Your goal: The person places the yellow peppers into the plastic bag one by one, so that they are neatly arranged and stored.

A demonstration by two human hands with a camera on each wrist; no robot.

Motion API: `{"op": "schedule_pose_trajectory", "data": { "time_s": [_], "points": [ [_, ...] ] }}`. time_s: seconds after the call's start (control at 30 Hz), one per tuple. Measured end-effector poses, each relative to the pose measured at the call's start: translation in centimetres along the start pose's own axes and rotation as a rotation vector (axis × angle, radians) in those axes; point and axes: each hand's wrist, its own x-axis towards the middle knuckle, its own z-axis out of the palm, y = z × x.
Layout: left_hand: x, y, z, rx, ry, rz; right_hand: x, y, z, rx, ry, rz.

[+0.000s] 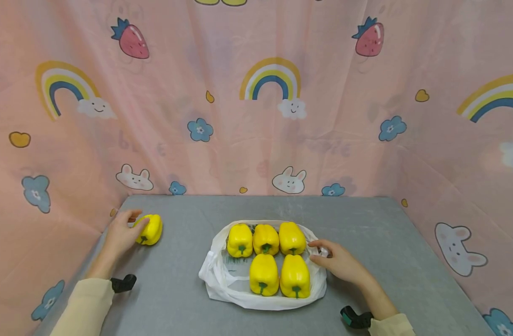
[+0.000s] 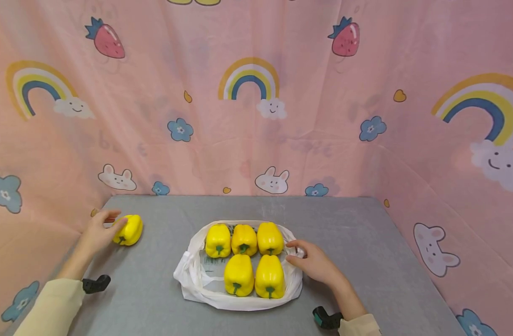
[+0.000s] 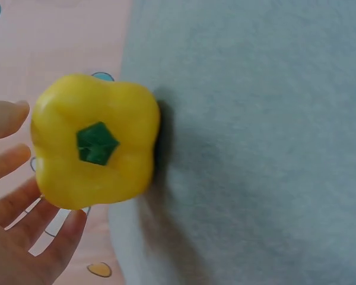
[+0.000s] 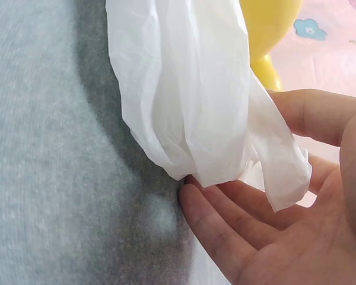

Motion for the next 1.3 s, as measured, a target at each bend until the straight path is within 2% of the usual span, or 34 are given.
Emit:
{"op": "schedule_pose_trajectory", "data": {
  "time_s": [0.17,0.37,0.6,0.83,1.13,1.3],
  "points": [
    [-0.3,-0.7,0.6,-0.014,-0.02,-0.034,0.1,0.0,0.0,-0.011,0.008,0.006],
    [-0.6,-0.5,1.1,-0.052,-0.068,-0.063,0.0,0.0,0.0,-0.007,0.01,-0.004],
    [-0.7,-0.6,1.1,-0.05,-0.131,-0.052,0.0,-0.1,0.1,-0.014,0.017,0.003],
    [-0.8,-0.7,1.0,-0.053,-0.183,-0.095,0.0,-0.1,0.1,-0.022,0.018,0.003],
    [-1.1,-0.6,1.1,-0.064,-0.166,-0.122,0.0,-0.3,0.2,-0.029,0.019,0.013],
    [-1.2,-0.2,1.3,-0.058,-0.151,-0.104,-0.1,-0.4,0.1,-0.033,0.022,0.007]
  ]
}}
